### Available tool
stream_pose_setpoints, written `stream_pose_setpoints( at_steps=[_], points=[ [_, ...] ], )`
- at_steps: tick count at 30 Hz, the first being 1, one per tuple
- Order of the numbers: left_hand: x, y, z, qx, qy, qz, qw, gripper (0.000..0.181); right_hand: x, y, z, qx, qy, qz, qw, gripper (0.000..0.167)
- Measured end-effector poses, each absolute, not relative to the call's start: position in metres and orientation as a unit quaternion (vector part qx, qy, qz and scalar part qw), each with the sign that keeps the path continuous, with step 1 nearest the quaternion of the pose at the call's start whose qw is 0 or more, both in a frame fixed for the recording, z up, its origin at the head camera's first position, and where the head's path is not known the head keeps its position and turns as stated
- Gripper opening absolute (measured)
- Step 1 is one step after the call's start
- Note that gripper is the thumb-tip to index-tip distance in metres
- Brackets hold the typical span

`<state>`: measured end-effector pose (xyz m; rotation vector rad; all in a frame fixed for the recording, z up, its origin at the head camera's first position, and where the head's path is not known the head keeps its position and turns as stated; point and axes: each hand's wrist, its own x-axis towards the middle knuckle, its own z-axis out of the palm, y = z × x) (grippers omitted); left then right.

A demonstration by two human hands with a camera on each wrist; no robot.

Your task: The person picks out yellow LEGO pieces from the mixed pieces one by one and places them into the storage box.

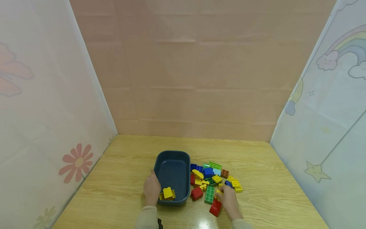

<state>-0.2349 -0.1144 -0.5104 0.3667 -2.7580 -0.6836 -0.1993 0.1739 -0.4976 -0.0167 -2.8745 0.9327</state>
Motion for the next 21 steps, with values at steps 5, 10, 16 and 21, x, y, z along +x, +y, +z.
stream_pose_setpoints(
  at_steps=[5, 10, 16, 21],
  points=[
    [-0.235, -0.115, -0.510, 0.127, -0.954, -0.236, 0.135, 0.047, -0.200, 0.167, -0.488, 0.013, -0.946, 0.298, 0.125, 0.015],
    [-0.234, -0.114, -0.508, 0.128, -0.954, -0.235, 0.134, 0.048, -0.198, 0.152, -0.477, 0.049, -0.931, 0.308, 0.192, 0.016],
    [-0.234, -0.114, -0.508, 0.129, -0.954, -0.236, 0.133, 0.048, -0.198, 0.131, -0.472, 0.092, -0.909, 0.317, 0.255, 0.016],
    [-0.233, -0.114, -0.510, 0.123, -0.955, -0.233, 0.138, 0.047, -0.199, 0.115, -0.471, 0.126, -0.893, 0.315, 0.294, 0.017]
  ],
)
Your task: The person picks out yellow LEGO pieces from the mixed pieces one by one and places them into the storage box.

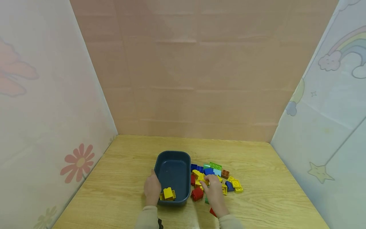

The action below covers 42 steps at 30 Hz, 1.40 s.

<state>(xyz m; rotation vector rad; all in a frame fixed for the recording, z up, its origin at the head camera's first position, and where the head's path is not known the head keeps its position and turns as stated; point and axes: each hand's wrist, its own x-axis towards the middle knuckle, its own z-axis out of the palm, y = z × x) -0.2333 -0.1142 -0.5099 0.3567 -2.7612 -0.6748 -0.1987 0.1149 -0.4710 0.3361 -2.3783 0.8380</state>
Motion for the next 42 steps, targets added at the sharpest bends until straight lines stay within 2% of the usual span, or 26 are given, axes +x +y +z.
stream_pose_setpoints(
  at_steps=[4, 11, 25, 35, 42],
  points=[
    [-0.234, -0.114, -0.512, 0.122, -0.955, -0.235, 0.138, 0.047, -0.199, 0.105, -0.470, 0.150, -0.883, 0.322, 0.308, 0.018],
    [-0.234, -0.115, -0.510, 0.122, -0.955, -0.237, 0.131, 0.046, -0.198, 0.089, -0.471, 0.167, -0.880, 0.345, 0.281, 0.016],
    [-0.236, -0.116, -0.511, 0.117, -0.954, -0.233, 0.151, 0.043, -0.201, 0.061, -0.475, 0.218, -0.896, 0.306, 0.236, 0.016],
    [-0.236, -0.115, -0.512, 0.112, -0.951, -0.234, 0.167, 0.042, -0.203, 0.045, -0.482, 0.248, -0.911, 0.280, 0.173, 0.013],
    [-0.237, -0.115, -0.514, 0.109, -0.952, -0.234, 0.167, 0.043, -0.205, 0.038, -0.492, 0.275, -0.917, 0.238, 0.166, 0.014]
  ],
)
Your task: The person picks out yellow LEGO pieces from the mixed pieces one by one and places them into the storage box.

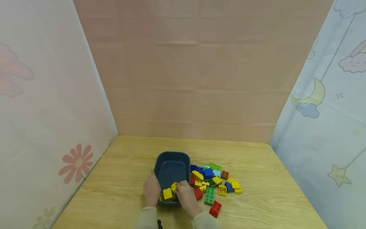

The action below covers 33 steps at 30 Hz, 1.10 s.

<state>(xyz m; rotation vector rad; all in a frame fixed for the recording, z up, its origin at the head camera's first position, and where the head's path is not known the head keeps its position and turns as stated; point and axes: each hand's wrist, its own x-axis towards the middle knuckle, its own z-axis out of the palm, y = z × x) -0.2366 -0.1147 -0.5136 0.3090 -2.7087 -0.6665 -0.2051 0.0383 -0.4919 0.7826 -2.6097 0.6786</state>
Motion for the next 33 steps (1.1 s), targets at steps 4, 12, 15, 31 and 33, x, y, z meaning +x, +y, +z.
stream_pose_setpoints(
  at_steps=[4, 12, 15, 31, 33],
  points=[
    [-0.2364, -0.1142, -0.5146, 0.107, -0.951, -0.235, 0.172, 0.043, -0.2051, 0.0359, -0.4963, 0.288, -0.920, 0.213, 0.157, 0.011],
    [-0.2365, -0.1143, -0.5139, 0.114, -0.950, -0.231, 0.176, 0.042, -0.2054, 0.0328, -0.4990, 0.293, -0.932, 0.168, 0.131, 0.012],
    [-0.2367, -0.1144, -0.5138, 0.113, -0.950, -0.230, 0.177, 0.042, -0.2063, 0.0327, -0.4988, 0.295, -0.932, 0.171, 0.121, 0.012],
    [-0.2365, -0.1141, -0.5130, 0.114, -0.952, -0.227, 0.172, 0.042, -0.2089, 0.0330, -0.4973, 0.332, -0.932, 0.132, 0.064, 0.016],
    [-0.2370, -0.1144, -0.5138, 0.113, -0.952, -0.228, 0.168, 0.043, -0.2086, 0.0335, -0.4967, 0.334, -0.931, 0.133, 0.061, 0.016]
  ],
)
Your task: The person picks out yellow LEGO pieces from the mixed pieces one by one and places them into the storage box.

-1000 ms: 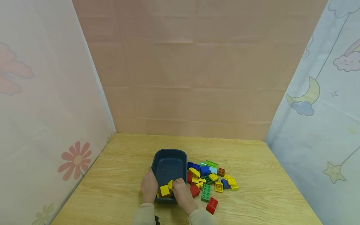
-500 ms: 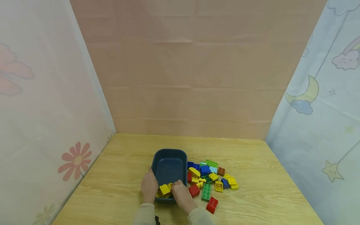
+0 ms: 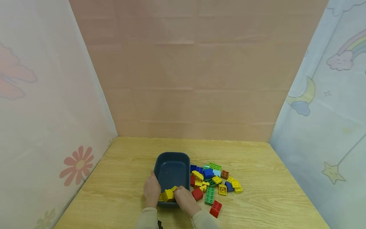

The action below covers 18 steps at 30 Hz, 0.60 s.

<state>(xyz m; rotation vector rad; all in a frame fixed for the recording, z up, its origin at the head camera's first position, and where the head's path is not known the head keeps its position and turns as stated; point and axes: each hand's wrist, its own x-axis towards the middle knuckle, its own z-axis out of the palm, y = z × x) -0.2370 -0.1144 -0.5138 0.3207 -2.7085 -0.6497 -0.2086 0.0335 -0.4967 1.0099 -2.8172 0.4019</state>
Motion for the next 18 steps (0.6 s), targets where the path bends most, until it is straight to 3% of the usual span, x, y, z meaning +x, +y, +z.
stream_pose_setpoints(
  at_steps=[4, 18],
  points=[
    [-0.237, -0.115, -0.515, 0.115, -0.952, -0.232, 0.164, 0.044, -0.208, 0.034, -0.496, 0.346, -0.927, 0.127, 0.074, 0.017],
    [-0.236, -0.114, -0.514, 0.113, -0.951, -0.240, 0.162, 0.043, -0.209, 0.050, -0.502, 0.317, -0.890, 0.243, 0.220, 0.004]
  ],
)
